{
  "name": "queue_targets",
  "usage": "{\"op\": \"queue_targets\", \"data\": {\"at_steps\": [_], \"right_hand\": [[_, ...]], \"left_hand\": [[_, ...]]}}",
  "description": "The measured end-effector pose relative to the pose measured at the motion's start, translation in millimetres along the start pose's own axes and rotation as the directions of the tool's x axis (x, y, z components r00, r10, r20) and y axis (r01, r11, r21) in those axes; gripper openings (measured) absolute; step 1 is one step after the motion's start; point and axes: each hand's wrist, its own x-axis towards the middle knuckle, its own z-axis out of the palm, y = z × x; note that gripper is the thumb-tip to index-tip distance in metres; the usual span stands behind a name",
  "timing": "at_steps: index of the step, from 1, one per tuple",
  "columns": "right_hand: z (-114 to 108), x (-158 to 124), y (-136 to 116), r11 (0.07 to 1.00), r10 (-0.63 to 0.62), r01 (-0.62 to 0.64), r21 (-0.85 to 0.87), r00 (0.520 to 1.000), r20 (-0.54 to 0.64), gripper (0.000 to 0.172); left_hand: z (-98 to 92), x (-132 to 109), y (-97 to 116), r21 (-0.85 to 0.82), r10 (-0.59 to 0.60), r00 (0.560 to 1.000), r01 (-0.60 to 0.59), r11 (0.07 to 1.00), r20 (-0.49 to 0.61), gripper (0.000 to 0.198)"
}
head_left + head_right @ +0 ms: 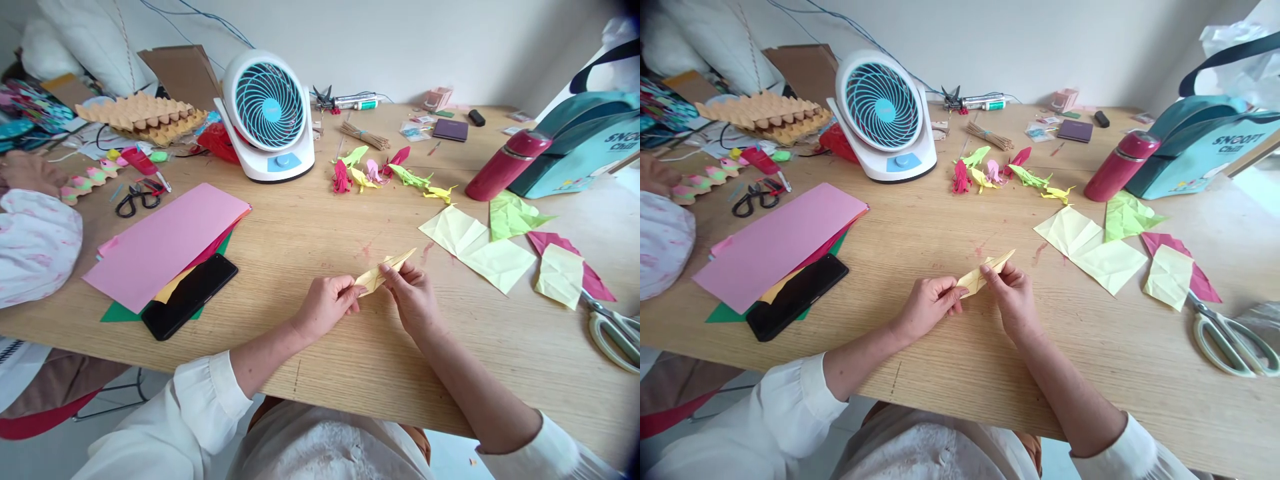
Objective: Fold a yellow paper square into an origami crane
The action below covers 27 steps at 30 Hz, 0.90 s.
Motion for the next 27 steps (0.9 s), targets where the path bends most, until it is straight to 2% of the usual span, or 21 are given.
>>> {"op": "queue_targets", "data": {"at_steps": [4, 10, 14, 17, 20, 23, 27], "right_hand": [[-3.4, 3.0, -2.6, 1.0, -0.01, 0.01, 0.008, 0.999, -0.045, 0.032], [-4.2, 4.2, -6.0, 0.999, -0.014, 0.016, 0.034, 0.997, -0.076, 0.034], [-4.3, 3.9, -7.3, 0.997, -0.011, 0.018, 0.071, 0.995, -0.099, 0.034], [-1.4, 1.3, -5.9, 0.996, 0.011, -0.005, 0.09, 0.998, -0.067, 0.033], [4.0, -3.0, -2.4, 0.996, 0.033, -0.034, 0.082, 0.999, 0.005, 0.031], [7.4, -5.6, 0.6, 0.996, 0.041, -0.045, 0.081, 0.998, 0.048, 0.029], [5.6, -3.9, 1.4, 0.994, 0.031, -0.033, 0.103, 0.999, 0.019, 0.026]], "left_hand": [[-4.0, 2.5, 1.9, 0.055, 0.002, 1.0, -0.003, 0.998, 0.018, 0.029], [-13.1, 5.8, 1.8, 0.165, 0.024, 0.999, -0.03, 0.986, 0.036, 0.035], [-17.4, 7.6, 0.7, 0.2, 0.044, 0.999, -0.039, 0.979, -0.023, 0.036], [-15.8, 8.9, 0.9, 0.165, 0.067, 0.996, -0.056, 0.985, -0.062, 0.031], [-9.9, 8.6, -0.6, 0.119, 0.047, 0.999, -0.046, 0.992, -0.009, 0.034], [-4.9, 7.6, -3.7, 0.082, -0.023, 0.999, 0.019, 0.996, 0.04, 0.04], [-7.1, 8.1, -5.0, -0.029, -0.12, 0.989, 0.123, 0.992, 0.084, 0.038]]}}
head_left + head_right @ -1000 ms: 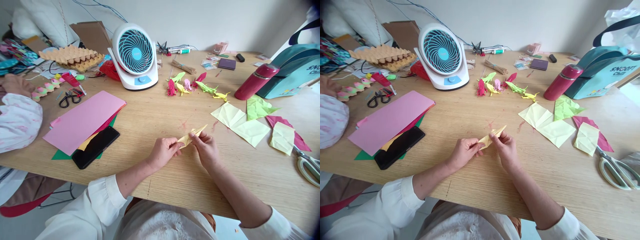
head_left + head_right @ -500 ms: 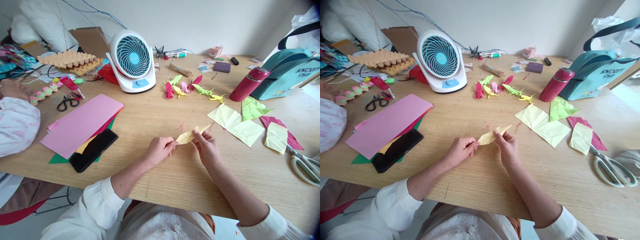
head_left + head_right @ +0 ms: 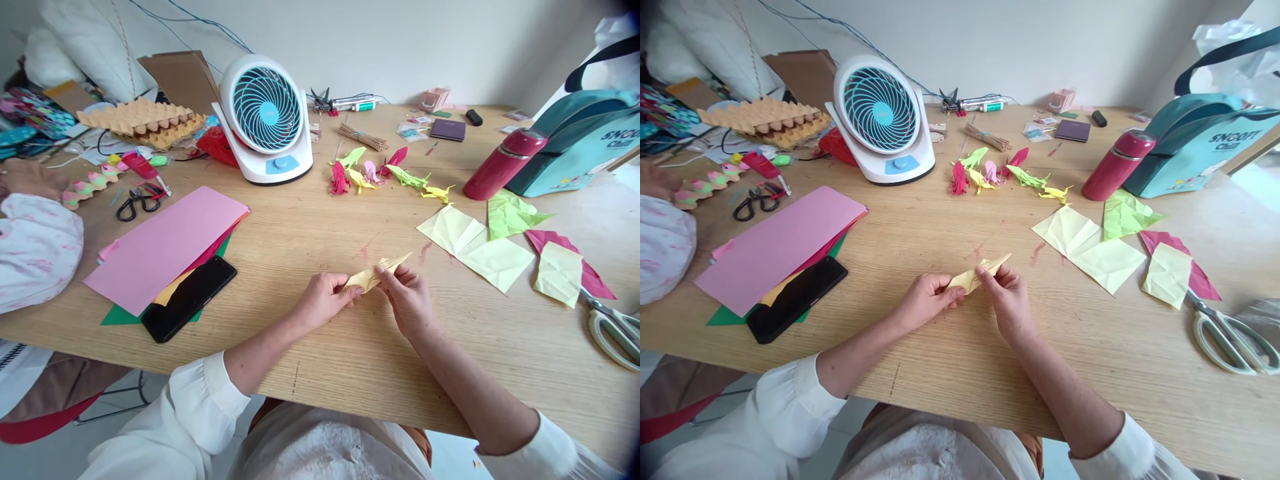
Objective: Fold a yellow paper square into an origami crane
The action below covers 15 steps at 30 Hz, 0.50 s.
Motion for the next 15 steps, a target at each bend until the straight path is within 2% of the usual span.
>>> {"op": "queue_targets", "data": {"at_steps": [6, 11, 15], "right_hand": [[-4.8, 3.8, -2.8, 0.999, -0.023, 0.025, 0.032, 0.998, -0.066, 0.026], [-4.6, 4.1, -4.5, 0.998, -0.014, 0.02, 0.061, 0.995, -0.096, 0.028], [-3.1, 3.7, -7.7, 0.998, -0.003, 0.011, 0.069, 0.994, -0.106, 0.029]], "left_hand": [[-9.2, 0.7, 3.5, -0.063, -0.083, 0.995, 0.086, 0.994, 0.049, 0.044], [-13.9, -0.6, 5.4, -0.005, -0.072, 0.993, 0.073, 0.997, 0.09, 0.049], [-20.9, -1.5, 6.2, 0.111, -0.054, 0.995, 0.044, 0.993, 0.089, 0.054]]}}
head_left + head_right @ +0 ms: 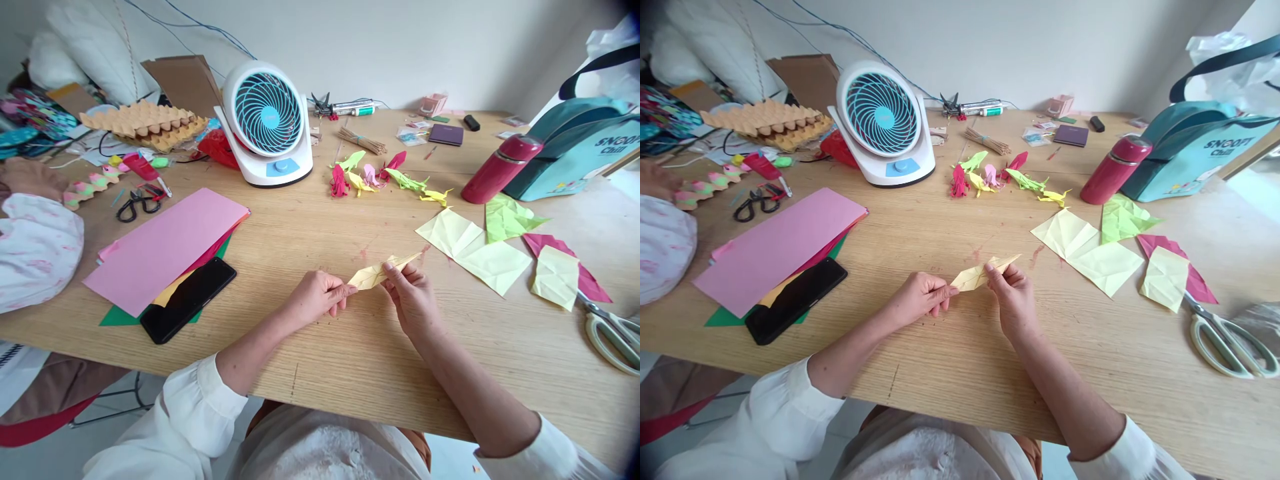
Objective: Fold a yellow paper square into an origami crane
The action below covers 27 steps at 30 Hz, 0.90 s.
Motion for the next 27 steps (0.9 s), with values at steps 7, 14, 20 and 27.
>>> {"op": "queue_targets", "data": {"at_steps": [7, 14, 20, 27], "right_hand": [[-0.1, -1.1, -1.3, 1.0, 0.027, -0.027, 0.003, 1.0, -0.008, 0.03], [4.7, -9.0, 6.5, 0.994, 0.033, -0.01, -0.109, 0.975, 0.219, 0.028], [8.7, -13.6, 7.3, 0.984, 0.057, -0.001, -0.177, 0.948, 0.313, 0.031], [-1.0, -9.1, 1.9, 0.926, -0.066, 0.193, -0.326, 0.93, 0.362, 0.036]], "left_hand": [[-7.7, 4.0, -0.6, 0.123, 0.125, 0.975, -0.103, 0.987, -0.185, 0.051], [7.9, 5.4, 2.7, -0.18, 0.153, 0.981, -0.173, 0.968, -0.121, 0.031], [17.9, 4.4, -1.3, -0.14, 0.171, 0.976, -0.19, 0.972, -0.138, 0.028], [9.5, -5.7, 6.9, 0.365, 0.516, 0.796, -0.399, 0.841, -0.318, 0.011]]}}
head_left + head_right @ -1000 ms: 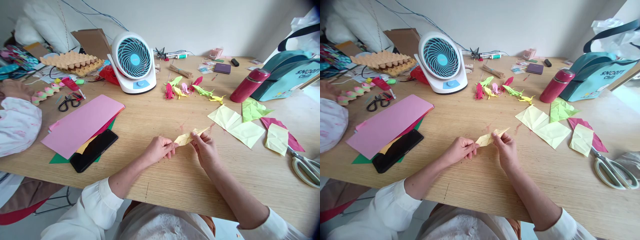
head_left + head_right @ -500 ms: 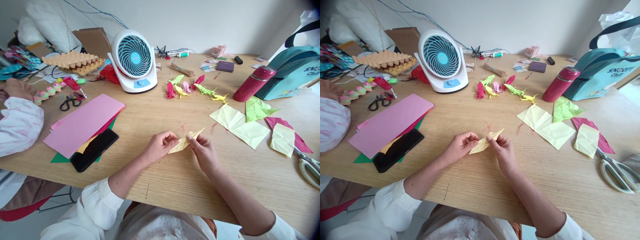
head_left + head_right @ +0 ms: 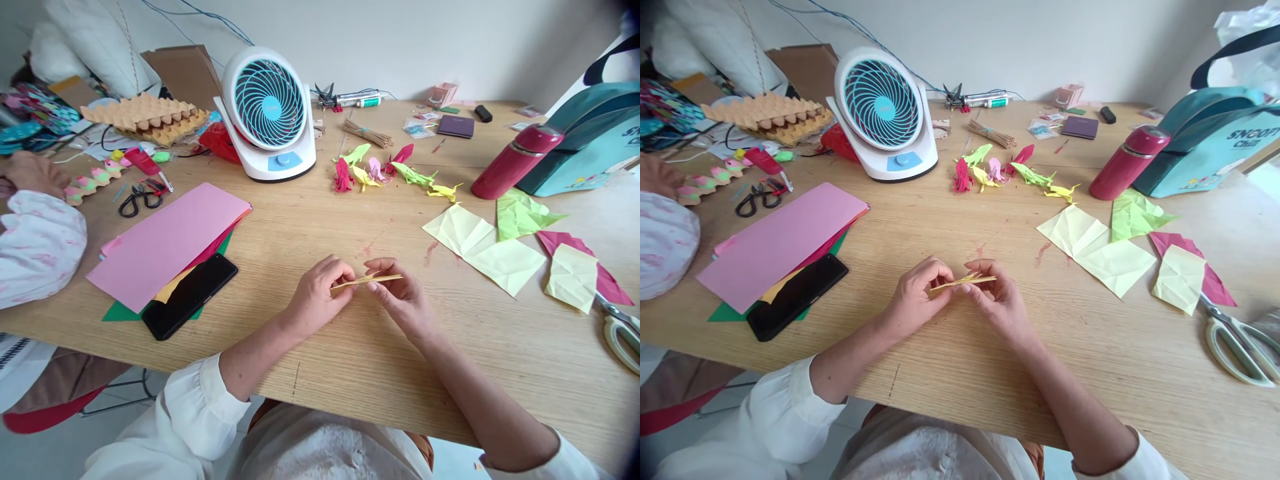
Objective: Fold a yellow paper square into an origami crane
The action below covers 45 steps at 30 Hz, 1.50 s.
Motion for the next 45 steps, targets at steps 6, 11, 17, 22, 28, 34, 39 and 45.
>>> {"op": "queue_targets", "data": {"at_steps": [6, 11, 17, 22, 28, 34, 39, 45], "right_hand": [[-23.3, -14.4, -5.6, 0.933, -0.133, 0.111, -0.341, 0.99, -0.04, 0.024], [-37.7, -51.4, -7.7, 0.734, -0.205, 0.206, -0.647, 0.976, 0.078, 0.014], [-38.3, -76.7, -6.8, 0.661, -0.142, 0.26, -0.704, 0.965, 0.223, 0.015], [-37.0, -75.7, -4.5, 0.647, -0.126, 0.255, -0.719, 0.965, 0.23, 0.012], [-37.1, -74.6, 0.7, 0.638, -0.114, 0.222, -0.737, 0.974, 0.195, 0.013], [-35.4, -74.5, 2.3, 0.667, -0.083, 0.179, -0.723, 0.983, 0.167, 0.021], [-37.4, -69.3, 0.1, 0.8, -0.137, 0.094, -0.592, 0.99, -0.028, 0.031], [-25.5, -38.3, -16.3, 0.949, 0.005, -0.025, -0.316, 0.998, -0.063, 0.04]], "left_hand": [[3.7, -10.9, -3.4, 0.326, 0.256, 0.95, -0.303, 0.895, 0.179, 0.016], [11.3, -24.9, 4.0, 0.322, 0.258, 0.894, -0.381, 0.867, 0.365, 0.019], [7.8, -27.2, 4.8, 0.036, 0.014, 0.881, -0.035, 0.999, 0.474, 0.013], [2.3, -26.8, 5.7, -0.004, 0.008, 0.854, -0.007, 1.0, 0.52, 0.014], [5.3, -25.9, 12.4, 0.055, -0.037, 0.853, 0.01, 0.998, 0.52, 0.025], [7.1, -19.9, 18.4, 0.097, -0.135, 0.825, 0.098, 0.99, 0.549, 0.021], [4.1, -5.3, 12.2, -0.034, -0.276, 0.819, 0.338, 0.941, 0.503, 0.013], [7.3, 11.7, 15.0, -0.541, -0.426, 0.81, 0.587, 0.602, 0.403, 0.024]]}}
